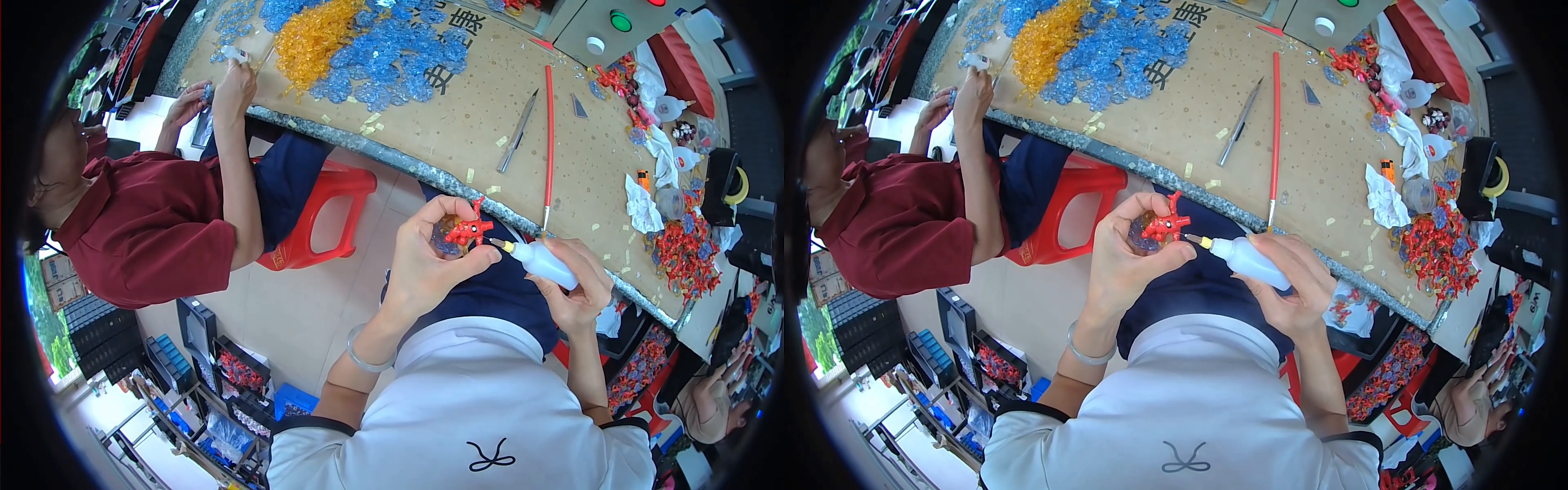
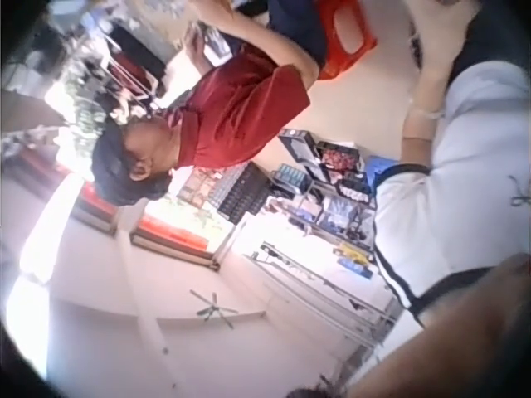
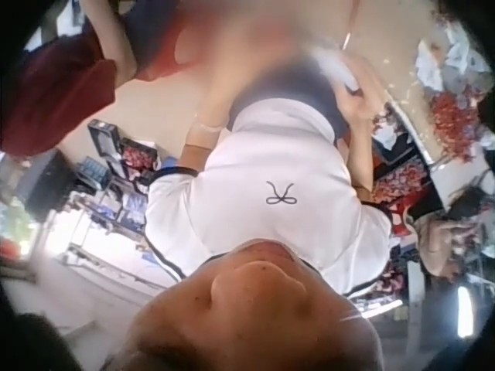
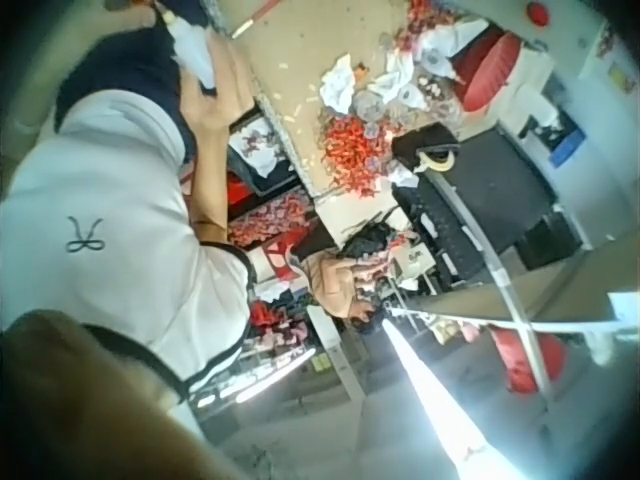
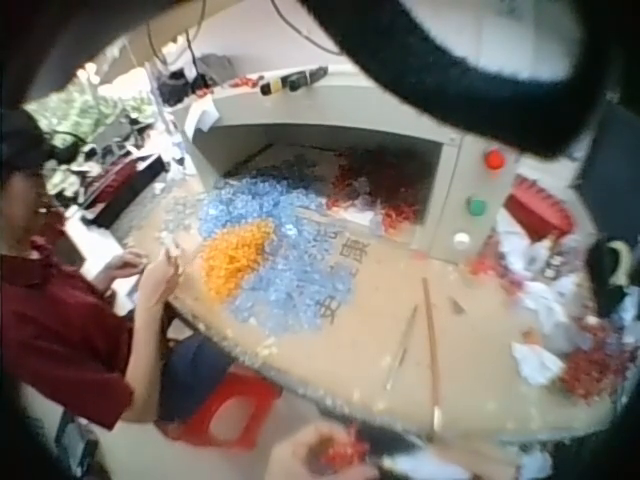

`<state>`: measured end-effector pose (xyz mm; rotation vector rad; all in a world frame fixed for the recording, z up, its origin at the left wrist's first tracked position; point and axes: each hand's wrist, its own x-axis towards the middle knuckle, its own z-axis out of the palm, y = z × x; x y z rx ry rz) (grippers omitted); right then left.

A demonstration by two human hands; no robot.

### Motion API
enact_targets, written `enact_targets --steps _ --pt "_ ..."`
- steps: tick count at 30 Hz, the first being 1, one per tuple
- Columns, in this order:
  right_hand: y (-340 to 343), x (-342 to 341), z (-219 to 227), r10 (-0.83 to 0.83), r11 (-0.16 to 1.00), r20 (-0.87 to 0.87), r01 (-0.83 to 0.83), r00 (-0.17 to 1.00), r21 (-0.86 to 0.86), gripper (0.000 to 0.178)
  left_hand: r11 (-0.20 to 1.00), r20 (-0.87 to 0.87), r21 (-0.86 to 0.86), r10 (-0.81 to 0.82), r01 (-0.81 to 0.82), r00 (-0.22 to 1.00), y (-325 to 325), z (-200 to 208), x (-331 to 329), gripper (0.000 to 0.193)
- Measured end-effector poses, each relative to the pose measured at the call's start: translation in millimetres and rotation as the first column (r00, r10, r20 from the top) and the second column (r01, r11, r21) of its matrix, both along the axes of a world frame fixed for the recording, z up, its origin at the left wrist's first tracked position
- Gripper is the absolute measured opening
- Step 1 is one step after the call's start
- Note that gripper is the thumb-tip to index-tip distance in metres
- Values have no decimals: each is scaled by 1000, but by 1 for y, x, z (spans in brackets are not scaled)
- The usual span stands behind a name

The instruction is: The person assembles plastic toy figures by fitting components together by hand and applying glue with a squeeze bottle.

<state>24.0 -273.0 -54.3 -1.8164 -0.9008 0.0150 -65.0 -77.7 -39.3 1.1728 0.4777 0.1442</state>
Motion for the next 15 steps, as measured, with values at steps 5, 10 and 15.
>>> enact_targets --steps 5,10,15 --pt "-1 0 0 -1 1000 -5 1 1000 1 39 1000 5 -3 2 -2 1000 -1 2 2 37" --pt "0 0 1 3 1000 23 -3 1000 -3 39 998 -10 -42 39 -39 999 -3 4 2 38" --pt "0 -1 1 1 1000 3 -1 1000 -11 39 998 3 -46 40 -40 999 -3 4 2 38"
